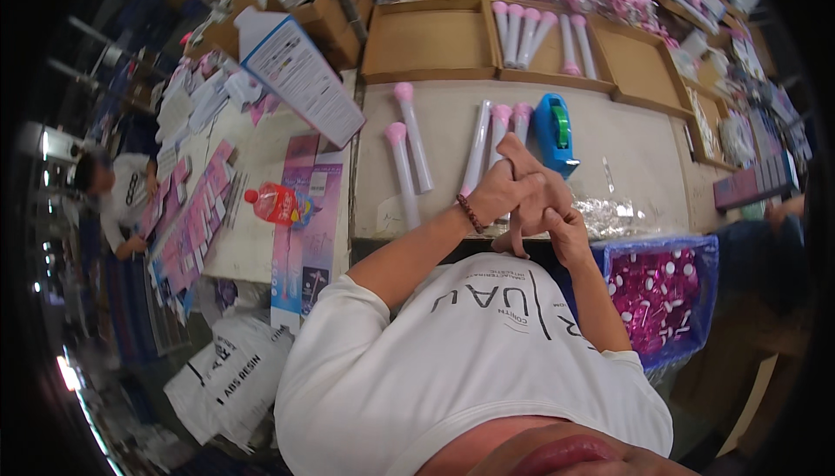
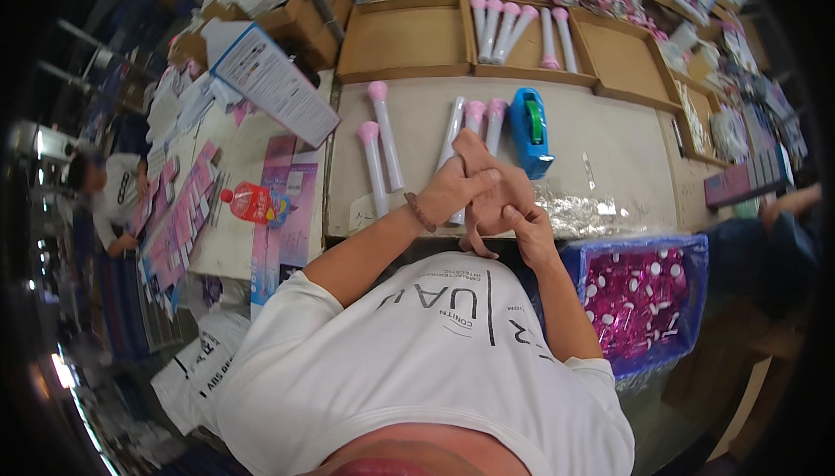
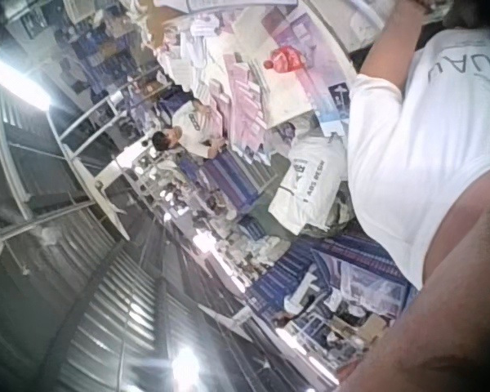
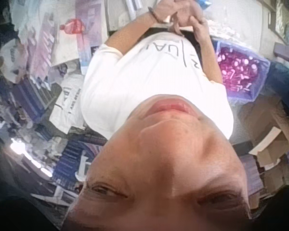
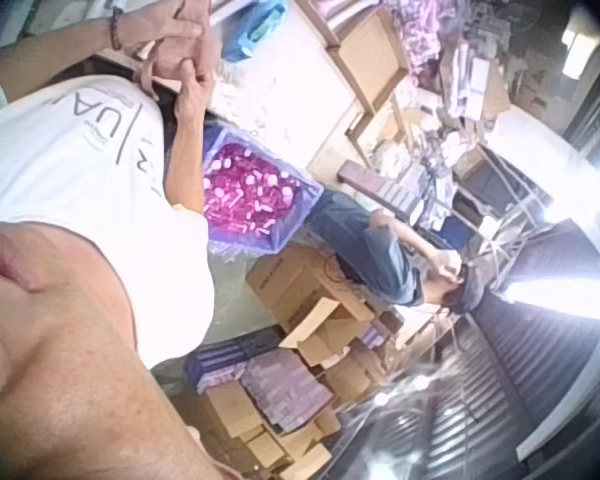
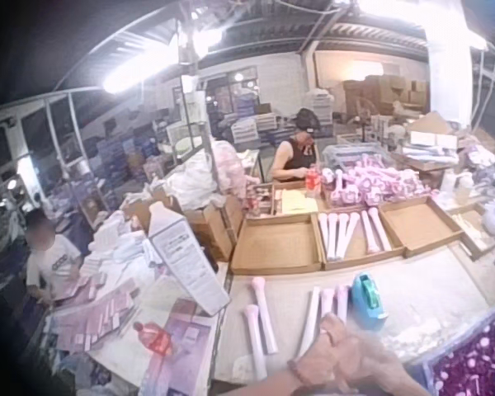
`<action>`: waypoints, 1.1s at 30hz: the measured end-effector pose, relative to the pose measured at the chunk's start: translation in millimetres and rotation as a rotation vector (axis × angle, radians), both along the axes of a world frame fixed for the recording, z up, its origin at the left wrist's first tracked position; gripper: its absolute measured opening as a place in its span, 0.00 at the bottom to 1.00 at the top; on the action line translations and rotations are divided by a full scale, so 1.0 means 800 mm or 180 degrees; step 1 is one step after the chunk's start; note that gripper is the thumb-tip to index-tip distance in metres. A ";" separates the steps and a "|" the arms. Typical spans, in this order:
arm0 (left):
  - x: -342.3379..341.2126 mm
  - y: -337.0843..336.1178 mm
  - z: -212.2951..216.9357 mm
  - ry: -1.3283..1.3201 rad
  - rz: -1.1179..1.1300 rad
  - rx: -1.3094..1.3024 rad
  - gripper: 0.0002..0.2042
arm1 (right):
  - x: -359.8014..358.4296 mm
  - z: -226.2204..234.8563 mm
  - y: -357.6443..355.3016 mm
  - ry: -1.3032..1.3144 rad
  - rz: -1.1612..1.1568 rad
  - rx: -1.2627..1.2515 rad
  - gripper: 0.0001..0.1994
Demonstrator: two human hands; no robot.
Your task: The person assembles pink-topped batons by inserting the pink heads into white tubes, then wraps each assembled baton with clear plastic film and secures it with tape. The person handles multiple batons one at a time, placing finished units into cardboard trays on the table.
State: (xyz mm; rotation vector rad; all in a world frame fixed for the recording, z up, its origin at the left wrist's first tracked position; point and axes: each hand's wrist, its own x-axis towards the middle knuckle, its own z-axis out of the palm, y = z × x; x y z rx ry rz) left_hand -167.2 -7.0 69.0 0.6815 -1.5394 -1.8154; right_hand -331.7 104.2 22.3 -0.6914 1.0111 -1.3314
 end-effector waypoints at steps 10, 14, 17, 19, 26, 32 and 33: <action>0.062 0.012 -0.070 0.0550 -0.0080 0.2443 0.22 | 0.018 0.013 -0.026 -0.0077 -0.0418 0.0341 0.11; 0.067 0.001 -0.057 -0.0088 0.0645 0.1581 0.24 | 0.007 0.009 -0.017 0.0809 -0.0365 0.0527 0.12; 0.059 0.000 -0.049 -0.0098 0.0524 0.1297 0.26 | 0.012 0.007 -0.008 0.1059 -0.0802 0.0358 0.23; 0.045 0.005 -0.047 0.0125 0.0427 0.1323 0.25 | 0.014 0.015 -0.005 0.1170 -0.1043 0.0053 0.33; -0.052 -0.037 0.022 0.0525 0.0363 0.0117 0.24 | -0.063 0.133 -0.117 0.3122 -0.0735 -0.0399 0.35; -0.104 -0.083 0.084 0.0909 0.0252 0.0600 0.15 | -0.104 0.181 -0.180 0.3242 -0.1190 -0.1524 0.28; -0.097 -0.078 0.077 0.1026 0.0327 0.0831 0.14 | -0.103 0.171 -0.150 0.2420 -0.0754 -0.1056 0.27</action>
